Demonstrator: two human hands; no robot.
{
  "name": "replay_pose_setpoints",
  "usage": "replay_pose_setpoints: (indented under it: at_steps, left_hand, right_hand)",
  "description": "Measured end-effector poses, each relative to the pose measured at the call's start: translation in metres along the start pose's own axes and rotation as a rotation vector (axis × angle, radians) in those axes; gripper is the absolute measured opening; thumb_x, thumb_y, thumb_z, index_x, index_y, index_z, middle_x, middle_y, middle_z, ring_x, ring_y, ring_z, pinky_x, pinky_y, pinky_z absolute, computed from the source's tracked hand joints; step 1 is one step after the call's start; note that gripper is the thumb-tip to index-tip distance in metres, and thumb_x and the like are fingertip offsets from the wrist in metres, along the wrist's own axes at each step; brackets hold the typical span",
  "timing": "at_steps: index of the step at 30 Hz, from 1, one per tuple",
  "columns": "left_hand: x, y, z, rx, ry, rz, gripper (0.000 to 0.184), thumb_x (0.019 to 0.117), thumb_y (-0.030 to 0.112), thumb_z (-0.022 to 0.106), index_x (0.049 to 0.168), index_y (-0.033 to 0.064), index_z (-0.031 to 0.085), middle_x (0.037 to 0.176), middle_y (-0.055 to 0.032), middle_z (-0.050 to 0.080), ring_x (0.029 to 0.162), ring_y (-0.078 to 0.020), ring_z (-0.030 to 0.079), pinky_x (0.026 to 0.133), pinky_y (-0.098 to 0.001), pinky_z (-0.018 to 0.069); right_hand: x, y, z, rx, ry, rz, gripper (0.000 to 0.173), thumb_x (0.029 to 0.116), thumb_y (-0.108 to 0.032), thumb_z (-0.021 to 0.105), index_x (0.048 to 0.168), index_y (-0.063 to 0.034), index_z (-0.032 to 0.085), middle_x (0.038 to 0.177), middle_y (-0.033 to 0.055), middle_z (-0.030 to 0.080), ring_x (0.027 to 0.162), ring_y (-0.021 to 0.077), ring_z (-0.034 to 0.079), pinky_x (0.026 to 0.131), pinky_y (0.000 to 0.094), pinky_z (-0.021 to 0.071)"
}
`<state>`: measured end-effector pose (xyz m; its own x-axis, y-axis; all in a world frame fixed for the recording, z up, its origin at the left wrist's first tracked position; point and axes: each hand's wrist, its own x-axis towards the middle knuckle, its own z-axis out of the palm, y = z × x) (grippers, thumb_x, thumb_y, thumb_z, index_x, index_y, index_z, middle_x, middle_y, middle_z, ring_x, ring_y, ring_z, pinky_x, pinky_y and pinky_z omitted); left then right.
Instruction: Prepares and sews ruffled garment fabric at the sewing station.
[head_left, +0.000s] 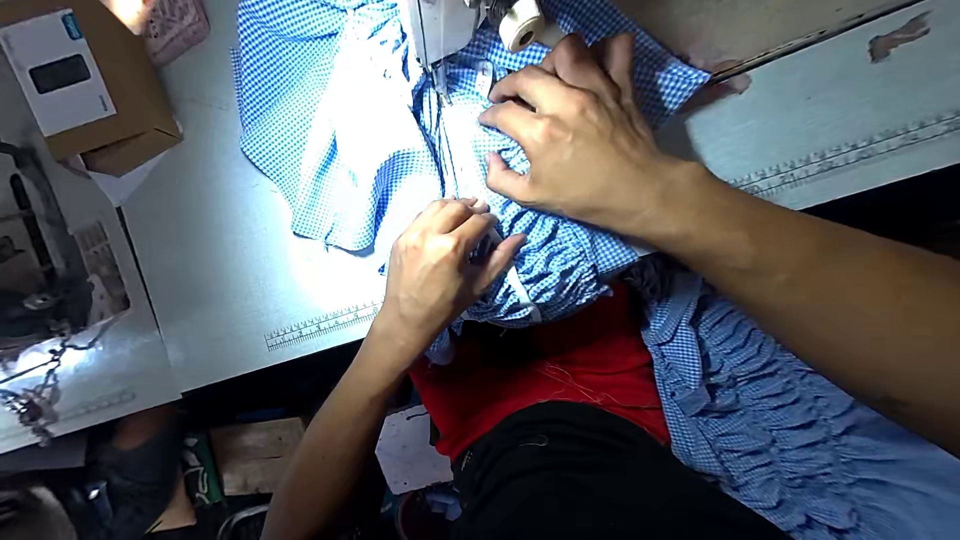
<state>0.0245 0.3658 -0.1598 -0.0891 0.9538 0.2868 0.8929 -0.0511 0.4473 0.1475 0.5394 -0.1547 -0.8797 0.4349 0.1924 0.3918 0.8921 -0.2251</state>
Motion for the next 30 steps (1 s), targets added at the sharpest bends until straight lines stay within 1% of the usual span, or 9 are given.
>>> replay_pose_setpoints:
  at_steps: [4,9,11,14,17,20,22,25,30]
  left_hand:
    - [-0.0016,-0.0005,0.0018,-0.019,-0.002,0.005,0.022,0.0958,0.031,0.072,0.099,0.0101,0.08,0.109,-0.0067,0.077,0.114,-0.0202,0.07,0.096,-0.0351,0.0569]
    - [-0.002,-0.0032,0.0007,-0.024,-0.002,0.017,0.021,0.0968,0.029,0.071,0.101,0.0107,0.08,0.11,-0.0061,0.076,0.114,-0.019,0.07,0.096,-0.0339,0.0565]
    - [-0.0007,-0.0041,0.0004,-0.028,-0.004,0.021,0.021,0.097,0.029,0.071,0.102,0.0107,0.08,0.111,-0.0068,0.076,0.114,-0.0196,0.07,0.096,-0.0344,0.0569]
    - [0.0008,-0.0029,0.0005,-0.026,0.001,0.025,0.019,0.0964,0.027,0.072,0.1,0.0106,0.081,0.109,-0.007,0.077,0.111,-0.0198,0.07,0.094,-0.034,0.0573]
    - [0.0004,-0.0033,0.0007,-0.024,0.005,0.026,0.018,0.096,0.025,0.072,0.1,0.0101,0.081,0.109,-0.0066,0.077,0.111,-0.0195,0.071,0.095,-0.0334,0.0573]
    - [0.0008,-0.003,0.001,-0.03,-0.002,0.023,0.018,0.0969,0.025,0.07,0.1,0.0102,0.081,0.11,-0.0062,0.077,0.112,-0.0193,0.07,0.095,-0.0332,0.0572]
    - [0.0015,-0.0028,0.0009,-0.027,0.0,0.024,0.018,0.0966,0.025,0.071,0.1,0.0103,0.081,0.108,-0.006,0.077,0.112,-0.0194,0.07,0.095,-0.0331,0.0571]
    - [0.0027,-0.0021,0.0005,-0.017,-0.007,0.007,0.02,0.0969,0.029,0.071,0.098,0.0113,0.08,0.106,-0.0049,0.076,0.11,-0.0181,0.07,0.093,-0.0323,0.0571]
    - [0.0044,-0.0009,0.0011,-0.014,-0.008,0.004,0.026,0.0962,0.036,0.072,0.097,0.0108,0.08,0.107,-0.0064,0.076,0.111,-0.0202,0.07,0.094,-0.0348,0.0571]
  right_hand:
    - [-0.0006,-0.0007,0.002,-0.005,0.048,-0.059,0.029,0.1037,-0.009,0.043,0.119,-0.0097,0.067,0.127,0.0136,0.063,0.12,0.0405,0.053,0.094,0.0602,0.0349]
    - [-0.0001,-0.0014,0.0032,-0.006,0.025,0.001,0.043,0.1037,-0.035,0.04,0.125,-0.0116,0.068,0.133,0.0135,0.063,0.124,0.0424,0.052,0.099,0.0663,0.0314]
    - [-0.0013,-0.0023,0.0026,-0.001,0.027,-0.018,0.036,0.105,-0.023,0.041,0.13,-0.0132,0.065,0.135,0.013,0.061,0.124,0.042,0.051,0.097,0.0645,0.0333]
    - [-0.0011,-0.0015,0.0029,0.003,0.053,-0.051,0.027,0.1038,-0.014,0.043,0.115,-0.0092,0.067,0.121,0.0142,0.064,0.116,0.0414,0.054,0.092,0.0617,0.0338]
    - [0.0,0.0003,0.001,-0.007,0.026,-0.007,0.041,0.1013,-0.037,0.043,0.12,-0.0116,0.07,0.131,0.0134,0.063,0.124,0.0413,0.053,0.098,0.0654,0.0314]
    - [-0.0014,0.0,0.0007,0.014,0.049,-0.059,0.033,0.1036,-0.017,0.043,0.126,-0.0126,0.066,0.135,0.0132,0.061,0.124,0.0414,0.052,0.096,0.0633,0.0337]
    - [-0.001,-0.0002,0.0019,0.022,0.07,-0.086,0.028,0.1038,-0.012,0.044,0.116,-0.0097,0.069,0.122,0.0133,0.066,0.116,0.0403,0.055,0.094,0.0607,0.0337]
    - [0.0001,0.0004,0.0003,-0.004,0.026,-0.028,0.04,0.1001,-0.038,0.044,0.116,-0.0111,0.07,0.124,0.012,0.066,0.121,0.0397,0.054,0.097,0.0632,0.0316]
    - [-0.0007,-0.0023,0.0,0.021,0.047,-0.058,0.03,0.1025,-0.01,0.044,0.122,-0.0124,0.068,0.123,0.0118,0.065,0.116,0.0391,0.055,0.093,0.0609,0.0342]
